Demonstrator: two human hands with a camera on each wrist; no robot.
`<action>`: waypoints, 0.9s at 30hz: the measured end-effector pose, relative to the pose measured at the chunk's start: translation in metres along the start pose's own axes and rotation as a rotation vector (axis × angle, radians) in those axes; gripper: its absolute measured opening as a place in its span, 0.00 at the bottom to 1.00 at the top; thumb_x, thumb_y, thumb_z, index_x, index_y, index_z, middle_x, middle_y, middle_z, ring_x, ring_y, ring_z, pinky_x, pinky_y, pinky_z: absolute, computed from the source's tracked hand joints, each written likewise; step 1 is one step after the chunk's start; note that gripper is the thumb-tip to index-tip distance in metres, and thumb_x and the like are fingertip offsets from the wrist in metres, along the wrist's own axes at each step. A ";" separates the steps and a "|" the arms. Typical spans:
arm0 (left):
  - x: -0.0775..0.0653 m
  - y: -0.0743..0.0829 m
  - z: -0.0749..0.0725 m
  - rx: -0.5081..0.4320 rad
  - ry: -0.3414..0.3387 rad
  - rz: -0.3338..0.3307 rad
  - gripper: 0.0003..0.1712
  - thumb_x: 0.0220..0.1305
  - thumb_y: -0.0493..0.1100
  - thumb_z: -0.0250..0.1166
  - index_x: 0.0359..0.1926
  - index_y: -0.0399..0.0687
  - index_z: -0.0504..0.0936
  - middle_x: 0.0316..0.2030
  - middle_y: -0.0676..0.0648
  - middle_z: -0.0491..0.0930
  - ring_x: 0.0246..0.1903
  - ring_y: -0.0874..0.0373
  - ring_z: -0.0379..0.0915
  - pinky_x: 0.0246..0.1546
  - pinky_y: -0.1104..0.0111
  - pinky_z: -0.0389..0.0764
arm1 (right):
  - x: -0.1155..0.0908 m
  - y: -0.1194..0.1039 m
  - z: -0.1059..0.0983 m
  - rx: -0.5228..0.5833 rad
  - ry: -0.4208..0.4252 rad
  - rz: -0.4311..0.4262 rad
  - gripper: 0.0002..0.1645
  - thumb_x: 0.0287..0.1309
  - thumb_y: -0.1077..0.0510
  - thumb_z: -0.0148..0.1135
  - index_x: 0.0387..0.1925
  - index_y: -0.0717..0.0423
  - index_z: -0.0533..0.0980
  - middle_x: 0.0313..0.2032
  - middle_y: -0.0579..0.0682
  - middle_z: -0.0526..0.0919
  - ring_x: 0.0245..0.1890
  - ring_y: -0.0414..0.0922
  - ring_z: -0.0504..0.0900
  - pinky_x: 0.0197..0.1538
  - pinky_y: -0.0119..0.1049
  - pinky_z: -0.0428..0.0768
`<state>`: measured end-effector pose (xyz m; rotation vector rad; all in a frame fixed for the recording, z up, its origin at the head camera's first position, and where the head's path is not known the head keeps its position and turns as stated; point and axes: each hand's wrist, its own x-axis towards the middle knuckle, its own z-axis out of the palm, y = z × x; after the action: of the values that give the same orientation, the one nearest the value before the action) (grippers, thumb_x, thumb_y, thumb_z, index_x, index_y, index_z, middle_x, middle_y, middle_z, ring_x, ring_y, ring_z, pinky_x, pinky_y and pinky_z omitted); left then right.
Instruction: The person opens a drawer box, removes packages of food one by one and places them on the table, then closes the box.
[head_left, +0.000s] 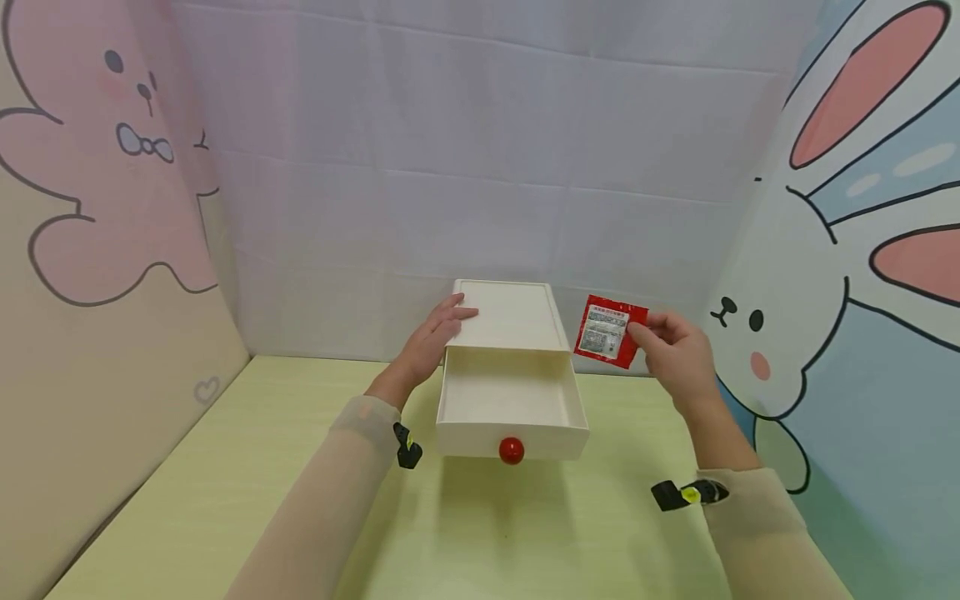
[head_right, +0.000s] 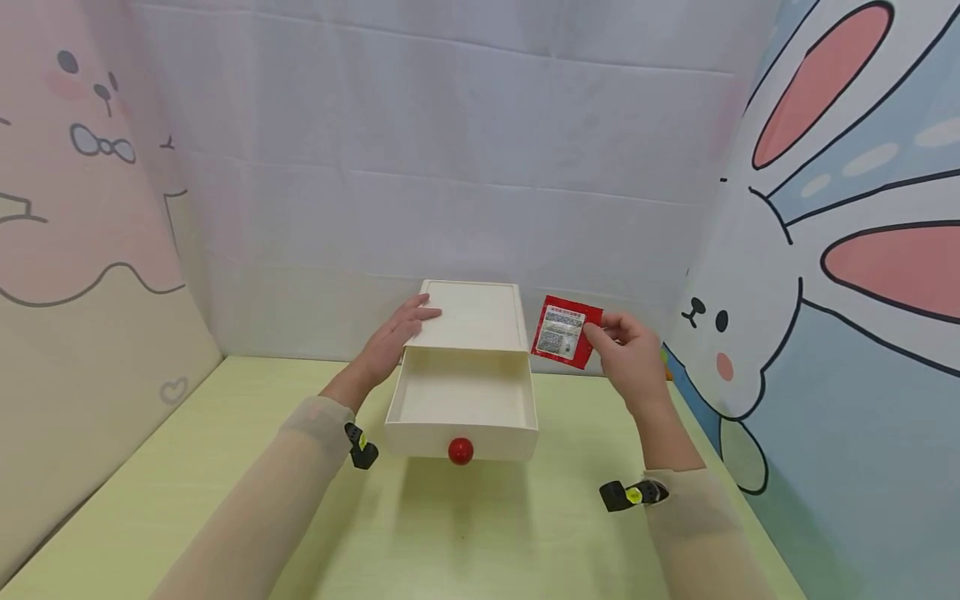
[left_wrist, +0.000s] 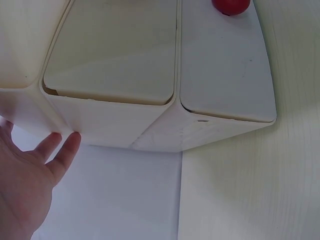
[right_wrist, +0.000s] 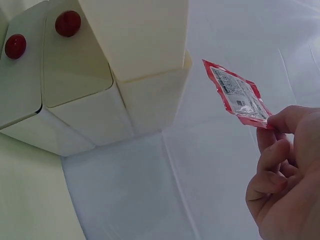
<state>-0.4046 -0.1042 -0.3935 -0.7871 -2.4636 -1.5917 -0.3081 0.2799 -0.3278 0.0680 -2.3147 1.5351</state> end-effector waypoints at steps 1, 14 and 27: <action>0.000 0.000 0.000 0.000 -0.001 0.001 0.32 0.88 0.55 0.39 0.79 0.51 0.75 0.89 0.55 0.48 0.90 0.47 0.39 0.86 0.37 0.48 | 0.002 0.004 -0.002 0.035 -0.003 0.036 0.18 0.78 0.42 0.64 0.53 0.51 0.80 0.39 0.35 0.82 0.38 0.40 0.76 0.35 0.27 0.78; -0.001 0.000 -0.001 -0.011 -0.007 0.003 0.32 0.88 0.55 0.39 0.79 0.51 0.75 0.90 0.54 0.47 0.89 0.46 0.39 0.86 0.37 0.48 | 0.012 0.049 -0.004 0.079 0.036 0.319 0.25 0.79 0.38 0.62 0.60 0.51 0.76 0.46 0.40 0.79 0.27 0.38 0.71 0.34 0.29 0.72; -0.002 0.003 -0.002 -0.007 -0.005 -0.014 0.32 0.88 0.55 0.39 0.79 0.52 0.75 0.89 0.55 0.47 0.89 0.47 0.39 0.86 0.37 0.48 | 0.012 0.101 0.010 0.016 -0.012 0.411 0.28 0.81 0.43 0.59 0.63 0.61 0.75 0.36 0.39 0.81 0.25 0.39 0.70 0.30 0.31 0.71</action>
<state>-0.4024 -0.1055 -0.3912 -0.7765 -2.4737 -1.6062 -0.3460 0.3143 -0.4159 -0.4202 -2.4323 1.7401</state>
